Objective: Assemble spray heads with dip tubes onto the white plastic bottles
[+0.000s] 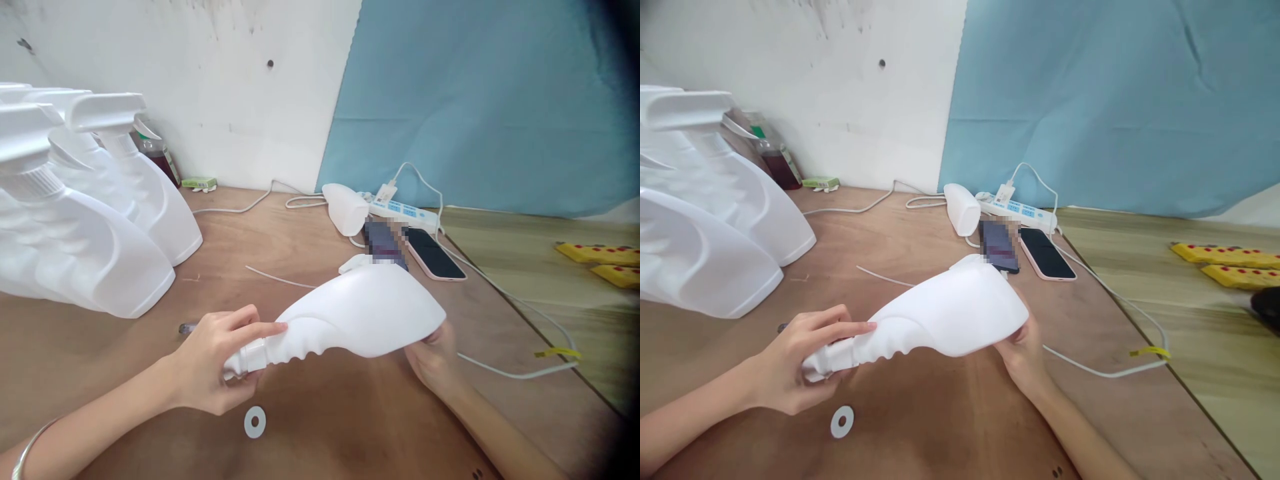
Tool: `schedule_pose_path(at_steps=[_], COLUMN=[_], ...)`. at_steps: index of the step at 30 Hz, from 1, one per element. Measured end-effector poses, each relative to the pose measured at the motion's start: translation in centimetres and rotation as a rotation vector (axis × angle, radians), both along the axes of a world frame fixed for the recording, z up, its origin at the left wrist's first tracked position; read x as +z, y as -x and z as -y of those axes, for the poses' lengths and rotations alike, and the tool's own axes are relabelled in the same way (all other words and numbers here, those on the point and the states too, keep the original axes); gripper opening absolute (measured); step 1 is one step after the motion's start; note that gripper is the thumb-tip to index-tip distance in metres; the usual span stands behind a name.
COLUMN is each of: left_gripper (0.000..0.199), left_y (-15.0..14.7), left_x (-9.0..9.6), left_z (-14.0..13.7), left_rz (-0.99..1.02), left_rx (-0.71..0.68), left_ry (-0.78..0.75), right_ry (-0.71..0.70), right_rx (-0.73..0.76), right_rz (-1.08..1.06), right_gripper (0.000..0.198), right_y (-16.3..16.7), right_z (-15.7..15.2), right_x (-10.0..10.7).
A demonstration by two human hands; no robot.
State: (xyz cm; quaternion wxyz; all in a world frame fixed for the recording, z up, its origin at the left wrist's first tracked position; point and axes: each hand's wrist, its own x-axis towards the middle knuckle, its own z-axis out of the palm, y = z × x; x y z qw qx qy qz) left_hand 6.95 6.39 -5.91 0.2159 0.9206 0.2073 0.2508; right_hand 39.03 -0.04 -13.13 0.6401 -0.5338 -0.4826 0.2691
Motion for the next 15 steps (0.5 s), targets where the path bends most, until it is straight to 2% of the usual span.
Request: schedule_pose_path(at_steps=[7,10,15], left_gripper=[0.054,0.060,0.062], left_y=[0.2,0.2,-0.2], left_x=[0.1,-0.4,-1.3], left_z=[0.0,0.2,0.1], left_rz=[-0.021,0.028,0.189], left_rx=[-0.178,-0.156,-0.060], left_ry=[-0.025,0.009,0.168], right_ry=[0.023,0.055,0.047], right_rx=[0.025,0.025,-0.015], right_rz=[-0.079,-0.098,-0.065], right_gripper=[0.058,0.059,0.053], right_y=[0.1,0.3,0.4], right_z=[0.0,0.0,-0.3], right_x=[0.5,0.8,1.3])
